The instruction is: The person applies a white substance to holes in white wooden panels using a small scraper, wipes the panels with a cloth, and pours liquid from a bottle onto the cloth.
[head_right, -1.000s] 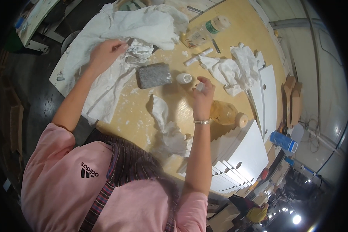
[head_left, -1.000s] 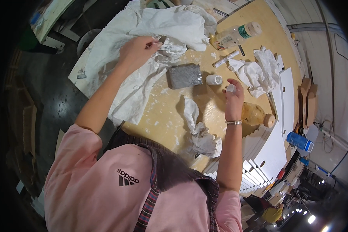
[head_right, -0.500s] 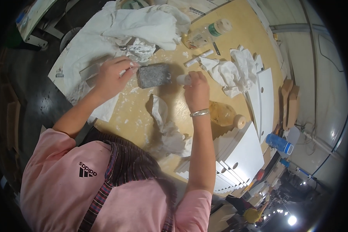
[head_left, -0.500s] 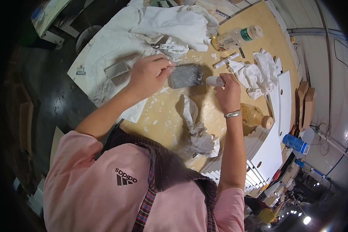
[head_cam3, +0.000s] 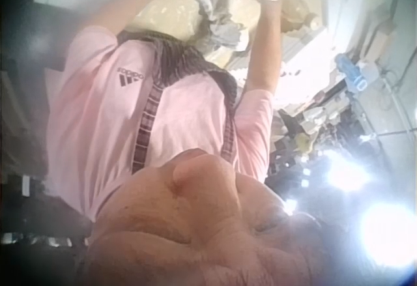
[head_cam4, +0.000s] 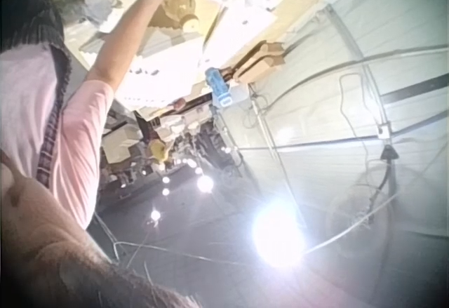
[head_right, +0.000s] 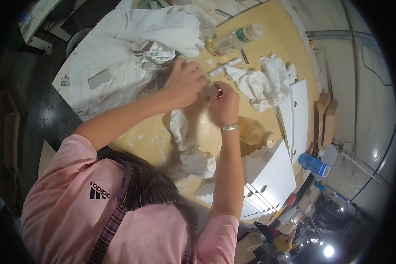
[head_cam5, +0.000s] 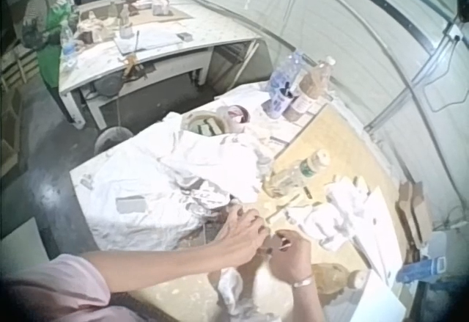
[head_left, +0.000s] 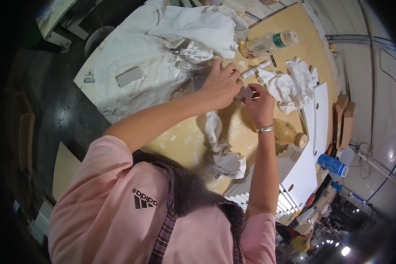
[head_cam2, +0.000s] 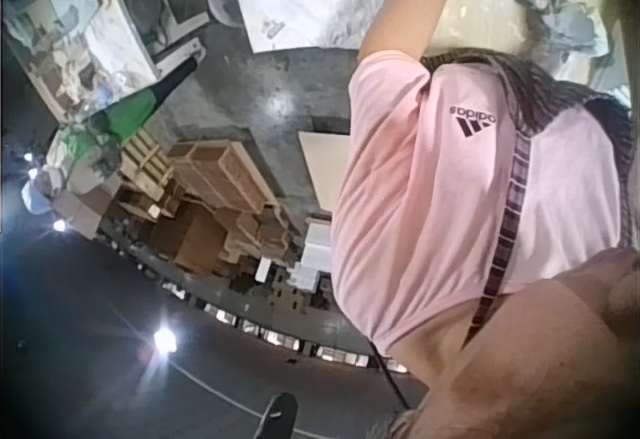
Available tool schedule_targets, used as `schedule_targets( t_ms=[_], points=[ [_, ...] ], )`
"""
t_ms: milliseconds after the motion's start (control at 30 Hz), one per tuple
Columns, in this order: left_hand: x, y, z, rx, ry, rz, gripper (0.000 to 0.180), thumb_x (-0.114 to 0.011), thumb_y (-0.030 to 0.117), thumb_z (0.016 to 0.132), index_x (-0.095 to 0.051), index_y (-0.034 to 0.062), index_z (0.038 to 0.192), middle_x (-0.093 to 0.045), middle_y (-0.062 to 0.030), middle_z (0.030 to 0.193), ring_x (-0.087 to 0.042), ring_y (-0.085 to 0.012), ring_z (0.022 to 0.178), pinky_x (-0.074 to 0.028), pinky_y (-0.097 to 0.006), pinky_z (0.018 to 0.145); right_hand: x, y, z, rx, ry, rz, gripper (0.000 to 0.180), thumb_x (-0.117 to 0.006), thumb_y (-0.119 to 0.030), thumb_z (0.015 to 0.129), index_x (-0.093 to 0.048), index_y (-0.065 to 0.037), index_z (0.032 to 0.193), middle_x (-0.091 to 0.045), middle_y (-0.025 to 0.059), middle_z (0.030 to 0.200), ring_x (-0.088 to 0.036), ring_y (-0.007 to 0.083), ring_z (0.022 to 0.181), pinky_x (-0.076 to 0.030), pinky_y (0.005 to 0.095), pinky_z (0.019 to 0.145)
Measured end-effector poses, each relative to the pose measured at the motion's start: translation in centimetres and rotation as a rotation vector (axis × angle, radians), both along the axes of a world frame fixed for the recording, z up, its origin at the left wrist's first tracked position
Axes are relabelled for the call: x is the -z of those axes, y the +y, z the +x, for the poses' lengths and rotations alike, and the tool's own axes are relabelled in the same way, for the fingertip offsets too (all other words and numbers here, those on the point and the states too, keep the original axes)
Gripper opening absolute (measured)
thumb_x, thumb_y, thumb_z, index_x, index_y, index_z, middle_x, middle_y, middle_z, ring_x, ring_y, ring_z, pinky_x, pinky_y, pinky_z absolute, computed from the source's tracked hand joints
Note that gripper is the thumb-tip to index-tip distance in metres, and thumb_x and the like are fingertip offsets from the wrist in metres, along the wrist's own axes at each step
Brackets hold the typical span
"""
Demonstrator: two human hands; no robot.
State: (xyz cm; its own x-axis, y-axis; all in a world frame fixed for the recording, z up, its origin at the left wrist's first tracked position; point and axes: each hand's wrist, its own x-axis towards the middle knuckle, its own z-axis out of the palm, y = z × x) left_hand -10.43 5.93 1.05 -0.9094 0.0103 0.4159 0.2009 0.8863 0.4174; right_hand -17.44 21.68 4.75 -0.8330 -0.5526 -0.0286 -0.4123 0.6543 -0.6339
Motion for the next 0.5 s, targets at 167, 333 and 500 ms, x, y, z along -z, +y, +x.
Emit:
schedule_targets(
  t_ms=[167,333,500],
  points=[
    [0.6,1.0,-1.4,0.088,-0.145,-0.048,0.02,-0.072,0.016,0.068,-0.071,0.0074,0.086,-0.064,-0.0049,0.097,-0.049,-0.0239,0.112,-0.03,-0.054,0.097,0.0,1.1,0.5,0.174,-0.123,-0.045,0.032,-0.068,0.003,0.073,-0.064,0.004,0.105,-0.068,0.0122,0.091,-0.066,0.0152,0.074,-0.054,0.0284,0.066],
    [-0.1,1.4,-1.2,0.194,-0.219,0.242,0.029,-0.068,0.014,0.074,-0.061,0.0082,0.102,-0.064,-0.0079,0.102,-0.055,-0.0253,0.11,-0.031,-0.05,0.1,0.3,3.7,1.3,0.237,-0.219,-0.224,0.043,-0.069,0.012,0.07,-0.061,0.005,0.112,-0.066,0.0084,0.097,-0.064,0.0153,0.09,-0.057,0.0287,0.077],
    [0.7,0.7,-1.1,0.294,-0.166,0.307,0.035,-0.07,0.021,0.079,-0.059,0.009,0.109,-0.063,-0.0087,0.104,-0.057,-0.025,0.108,-0.033,-0.047,0.099,0.5,4.0,1.8,0.159,-0.259,-0.335,0.047,-0.069,0.014,0.071,-0.058,0.006,0.116,-0.065,0.0094,0.102,-0.064,0.0163,0.092,-0.057,0.0285,0.078]
  ],
)
